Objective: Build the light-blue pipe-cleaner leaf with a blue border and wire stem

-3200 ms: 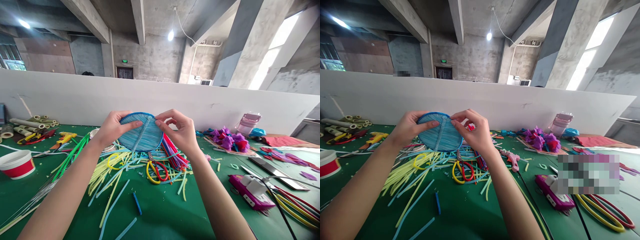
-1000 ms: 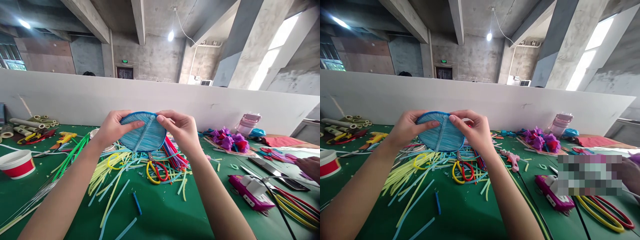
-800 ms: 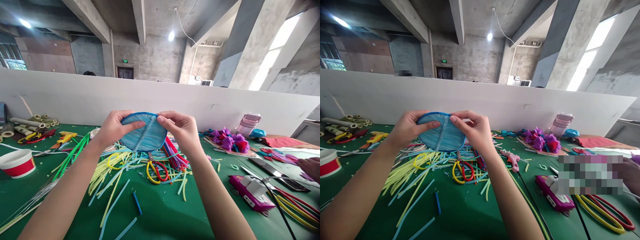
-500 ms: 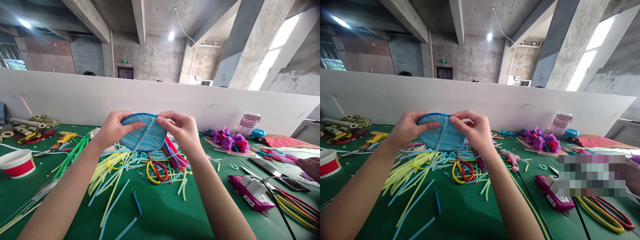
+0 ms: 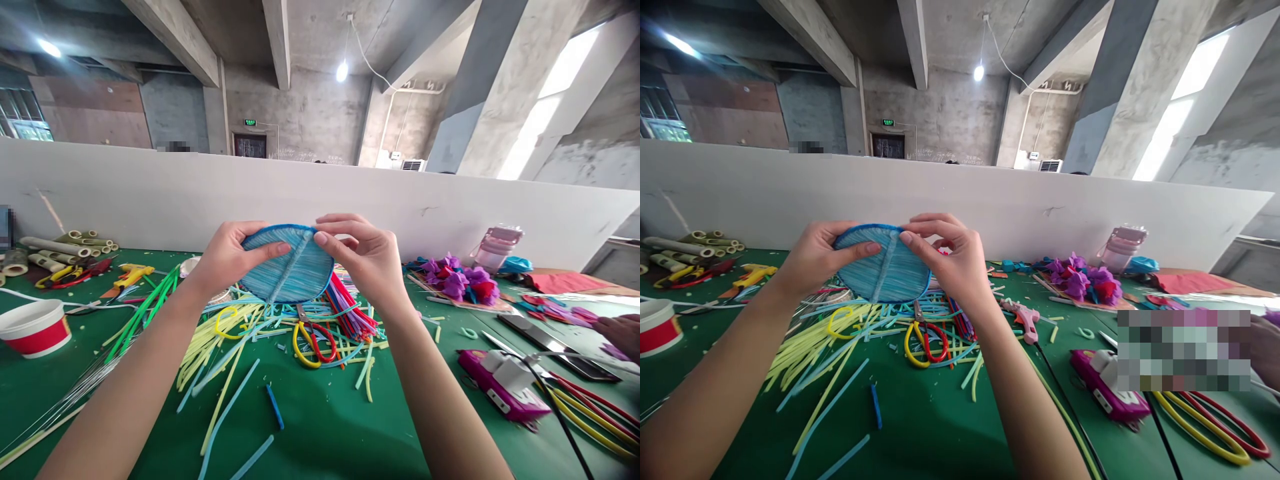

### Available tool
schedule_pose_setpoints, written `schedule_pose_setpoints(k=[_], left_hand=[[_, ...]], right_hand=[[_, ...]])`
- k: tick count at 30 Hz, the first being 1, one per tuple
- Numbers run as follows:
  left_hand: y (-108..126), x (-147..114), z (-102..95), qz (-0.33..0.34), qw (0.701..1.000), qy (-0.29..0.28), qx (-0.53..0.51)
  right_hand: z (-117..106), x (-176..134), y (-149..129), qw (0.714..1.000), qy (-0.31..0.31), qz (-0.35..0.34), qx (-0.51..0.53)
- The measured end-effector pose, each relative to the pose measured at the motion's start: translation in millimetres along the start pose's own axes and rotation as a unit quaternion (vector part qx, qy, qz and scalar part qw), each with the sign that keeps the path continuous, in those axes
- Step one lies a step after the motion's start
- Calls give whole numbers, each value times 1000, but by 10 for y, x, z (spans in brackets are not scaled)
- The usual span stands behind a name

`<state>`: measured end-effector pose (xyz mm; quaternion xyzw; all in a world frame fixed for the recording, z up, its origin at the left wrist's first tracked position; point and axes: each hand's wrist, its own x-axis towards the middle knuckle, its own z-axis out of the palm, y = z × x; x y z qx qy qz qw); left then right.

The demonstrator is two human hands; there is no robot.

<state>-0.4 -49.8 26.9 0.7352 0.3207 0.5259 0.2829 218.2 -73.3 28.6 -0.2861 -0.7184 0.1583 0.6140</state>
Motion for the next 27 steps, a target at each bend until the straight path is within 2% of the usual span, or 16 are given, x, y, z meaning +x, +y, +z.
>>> schedule_pose_setpoints(k=[5, 9, 11, 17, 21, 27], left_hand=[[-2, -6, -15, 1, 1000, 23, -9], [-23, 0, -32, -3, 1000, 26, -10], [-28, 4, -33, -1, 1000, 26, -11], [-22, 14, -32, 5, 1000, 19, -20], [-34, 18, -34, 1, 1000, 15, -23], [-67, 29, -40, -3, 1000, 15, -20]], right_hand=[[-37, 16, -8, 1000, 26, 9, 14], [-113, 52, 57, 992, 123, 14, 26], [-158, 72, 91, 989, 147, 18, 8], [-183, 77, 92, 995, 93, 28, -13], [-155, 51, 64, 993, 104, 44, 16], [-120, 16, -7, 997, 63, 10, -35]])
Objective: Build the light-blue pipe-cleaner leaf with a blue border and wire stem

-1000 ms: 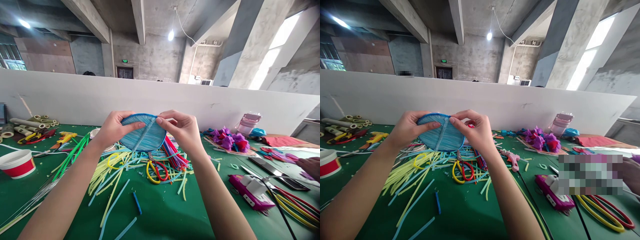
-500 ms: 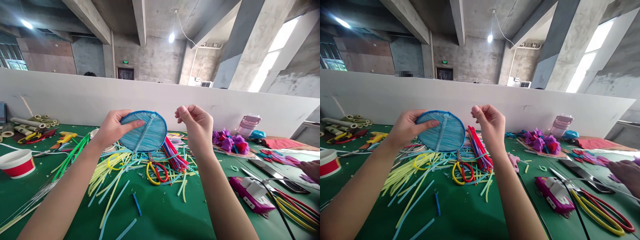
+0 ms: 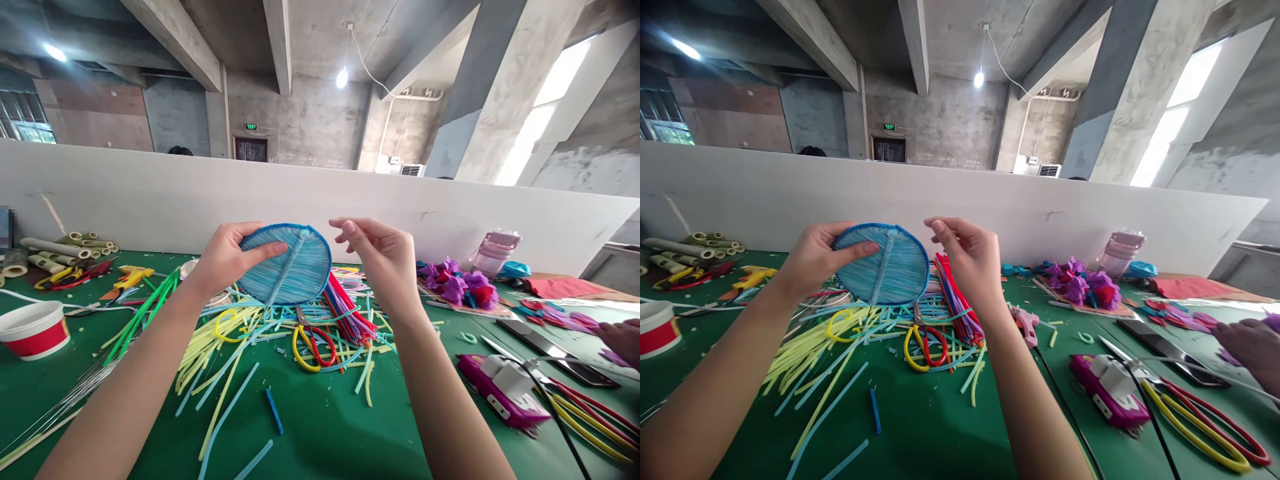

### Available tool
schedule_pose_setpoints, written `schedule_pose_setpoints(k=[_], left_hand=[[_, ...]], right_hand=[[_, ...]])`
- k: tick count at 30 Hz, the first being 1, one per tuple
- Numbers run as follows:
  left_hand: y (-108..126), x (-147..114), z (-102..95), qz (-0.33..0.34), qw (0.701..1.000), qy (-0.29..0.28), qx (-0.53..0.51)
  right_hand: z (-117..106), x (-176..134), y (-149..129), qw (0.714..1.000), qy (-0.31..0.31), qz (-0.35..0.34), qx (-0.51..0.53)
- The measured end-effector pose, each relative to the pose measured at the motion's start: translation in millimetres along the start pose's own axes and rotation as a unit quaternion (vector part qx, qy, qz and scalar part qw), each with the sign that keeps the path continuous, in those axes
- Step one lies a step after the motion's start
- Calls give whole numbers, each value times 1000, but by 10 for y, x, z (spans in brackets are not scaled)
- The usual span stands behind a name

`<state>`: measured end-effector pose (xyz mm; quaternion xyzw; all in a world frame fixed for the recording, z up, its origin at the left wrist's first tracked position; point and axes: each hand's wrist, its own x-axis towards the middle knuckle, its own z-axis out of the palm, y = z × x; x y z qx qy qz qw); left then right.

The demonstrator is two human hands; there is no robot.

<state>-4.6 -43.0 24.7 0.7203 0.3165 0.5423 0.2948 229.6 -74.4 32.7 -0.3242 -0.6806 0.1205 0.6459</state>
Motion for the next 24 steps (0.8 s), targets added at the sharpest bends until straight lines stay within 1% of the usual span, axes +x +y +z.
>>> schedule_pose_setpoints(k=[5, 12, 16, 20, 24], left_hand=[[5, 6, 3, 2, 1000, -2, -8], [22, -2, 0, 0, 1000, -6, -24], [-16, 6, -12, -11, 1000, -3, -29], [-48, 17, -12, -9, 999, -7, -34], [-35, 15, 3, -9, 999, -5, -31]], right_hand=[[107, -77, -88, 998, -31, -52, 8], [147, -123, -97, 997, -41, -65, 7], [159, -139, -108, 996, -36, -81, -17], [170, -166, -120, 987, -16, -140, -78], [154, -168, -64, 962, -12, -220, -160]])
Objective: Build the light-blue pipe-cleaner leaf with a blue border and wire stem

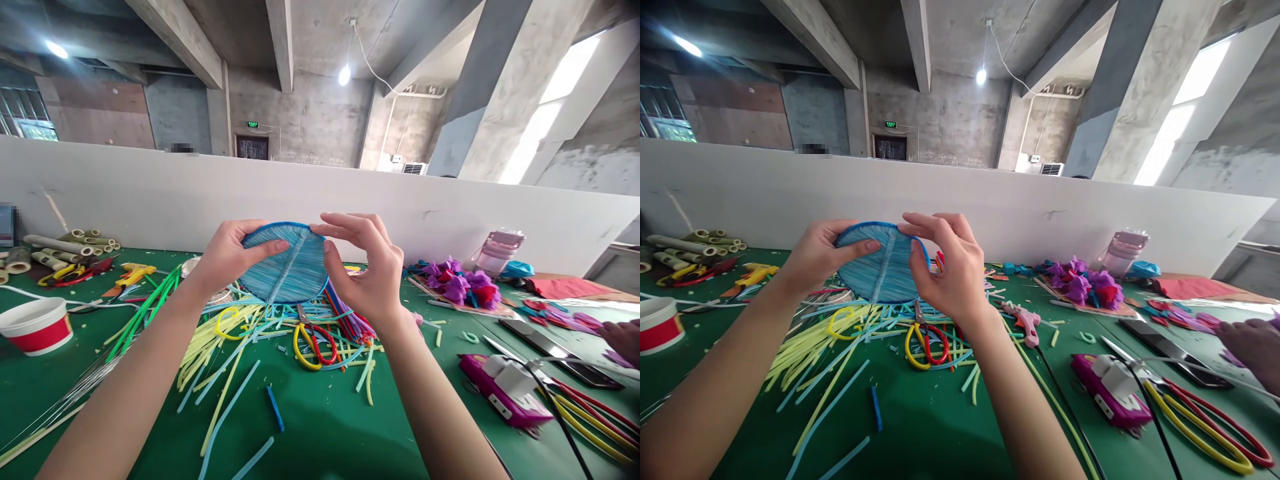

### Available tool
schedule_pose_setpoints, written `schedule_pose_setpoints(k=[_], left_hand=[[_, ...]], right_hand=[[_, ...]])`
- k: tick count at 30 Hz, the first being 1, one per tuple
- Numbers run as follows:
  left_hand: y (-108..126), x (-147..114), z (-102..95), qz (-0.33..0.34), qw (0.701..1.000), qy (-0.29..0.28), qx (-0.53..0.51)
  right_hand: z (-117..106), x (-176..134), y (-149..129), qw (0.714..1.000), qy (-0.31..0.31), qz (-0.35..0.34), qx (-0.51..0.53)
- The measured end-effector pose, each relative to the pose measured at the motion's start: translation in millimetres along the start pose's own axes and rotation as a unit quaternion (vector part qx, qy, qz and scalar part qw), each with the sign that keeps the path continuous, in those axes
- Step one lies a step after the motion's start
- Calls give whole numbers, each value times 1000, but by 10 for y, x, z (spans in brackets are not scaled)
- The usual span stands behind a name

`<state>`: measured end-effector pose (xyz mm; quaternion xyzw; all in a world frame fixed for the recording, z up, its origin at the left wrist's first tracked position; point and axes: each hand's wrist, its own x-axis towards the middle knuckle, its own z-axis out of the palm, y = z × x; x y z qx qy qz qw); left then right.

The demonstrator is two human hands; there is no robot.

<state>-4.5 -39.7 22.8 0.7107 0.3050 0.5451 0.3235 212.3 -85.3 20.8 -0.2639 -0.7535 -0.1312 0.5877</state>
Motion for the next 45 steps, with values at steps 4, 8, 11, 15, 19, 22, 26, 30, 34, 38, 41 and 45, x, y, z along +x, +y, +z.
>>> schedule_pose_setpoints(k=[4, 8, 11, 15, 19, 22, 26, 30, 34, 38, 41, 45], left_hand=[[38, -11, 14, 0, 1000, -4, 10], [54, -14, 13, 8, 1000, -7, 27], [56, -14, 11, 10, 999, -9, 32], [57, -16, 11, 11, 999, -12, 33], [49, -10, 11, 11, 999, -10, 39], [44, -5, 14, 10, 999, -9, 38], [42, -6, 22, 8, 999, -11, 33], [14, -4, 18, 4, 1000, 0, 27], [-11, 3, -3, 4, 1000, 3, 6], [34, -4, 3, 17, 999, 5, 28], [88, -22, 30, 23, 998, -4, 55], [125, -39, 49, 40, 996, -8, 78]], right_hand=[[15, -20, 66, 997, 17, -66, -48], [19, -24, 72, 994, 21, -89, -60], [18, -22, 66, 993, 21, -94, -69], [22, -20, 72, 993, 16, -95, -74], [24, -15, 73, 992, 12, -97, -78], [22, -16, 77, 990, 10, -107, -88], [30, -35, 106, 988, 0, -112, -109], [27, -23, 109, 979, 29, -103, -170], [-26, 63, 70, 989, 112, 47, -79], [-43, 117, 75, 962, 6, 223, 158], [8, 97, 93, 923, -34, 290, 250], [73, 58, 94, 899, -29, 317, 301]])
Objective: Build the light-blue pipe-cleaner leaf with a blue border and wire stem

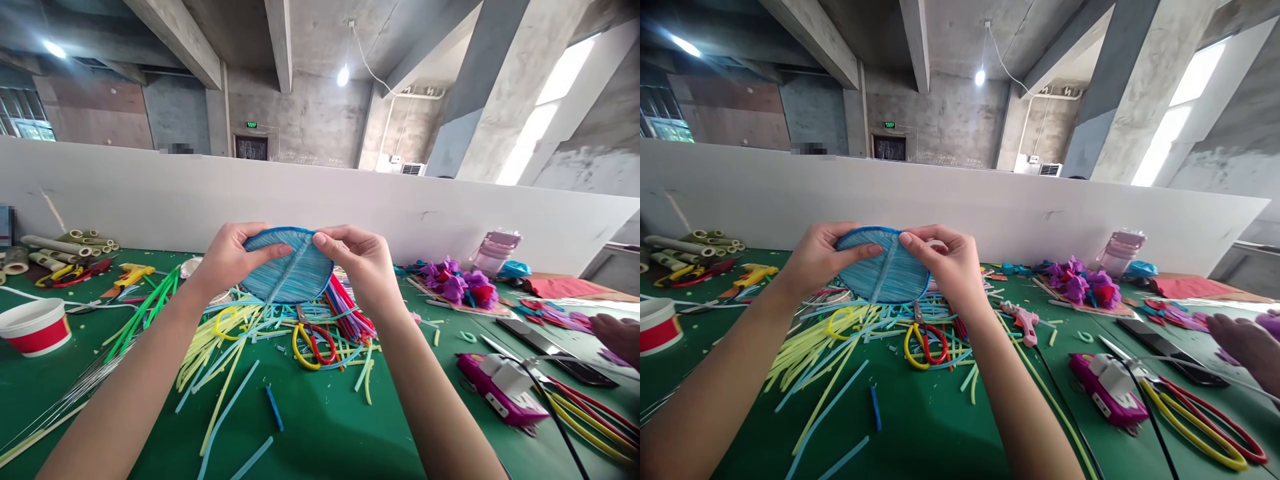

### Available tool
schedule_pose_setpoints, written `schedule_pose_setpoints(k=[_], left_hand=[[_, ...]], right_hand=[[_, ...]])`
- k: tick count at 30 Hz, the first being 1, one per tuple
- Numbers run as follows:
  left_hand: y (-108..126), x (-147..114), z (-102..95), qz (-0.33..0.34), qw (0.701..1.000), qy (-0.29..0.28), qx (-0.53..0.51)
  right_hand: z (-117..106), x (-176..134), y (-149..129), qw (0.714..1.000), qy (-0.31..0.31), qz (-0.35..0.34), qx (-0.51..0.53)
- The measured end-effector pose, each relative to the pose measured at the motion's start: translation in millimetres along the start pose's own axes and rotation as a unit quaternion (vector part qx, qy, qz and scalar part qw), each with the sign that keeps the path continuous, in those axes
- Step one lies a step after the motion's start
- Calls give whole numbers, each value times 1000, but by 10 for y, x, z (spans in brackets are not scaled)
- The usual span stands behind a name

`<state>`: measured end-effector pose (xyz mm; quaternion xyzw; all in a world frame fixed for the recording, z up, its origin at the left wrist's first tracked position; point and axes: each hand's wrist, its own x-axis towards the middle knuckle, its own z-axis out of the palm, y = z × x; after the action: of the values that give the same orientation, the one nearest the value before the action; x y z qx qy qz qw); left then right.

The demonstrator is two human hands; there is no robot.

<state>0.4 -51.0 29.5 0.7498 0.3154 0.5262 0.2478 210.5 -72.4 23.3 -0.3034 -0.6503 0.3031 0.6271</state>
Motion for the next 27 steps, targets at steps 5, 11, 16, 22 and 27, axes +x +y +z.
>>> schedule_pose_setpoints(k=[5, 11, 16, 22, 27], left_hand=[[-24, 0, -7, 13, 1000, 2, 14], [-45, -2, -3, 12, 1000, 10, 20], [-44, -1, 16, 3, 1000, 23, 18], [-108, 35, 10, 12, 998, 55, 39], [-146, 44, -11, 10, 998, 55, 32]], right_hand=[[5, 1, 4, 1000, -14, -7, 14], [17, 3, 24, 1000, -12, -11, 8], [67, 2, 70, 999, 13, 13, 35], [80, 28, 75, 998, 20, 25, 59], [61, 48, 123, 998, 40, 24, 30]])
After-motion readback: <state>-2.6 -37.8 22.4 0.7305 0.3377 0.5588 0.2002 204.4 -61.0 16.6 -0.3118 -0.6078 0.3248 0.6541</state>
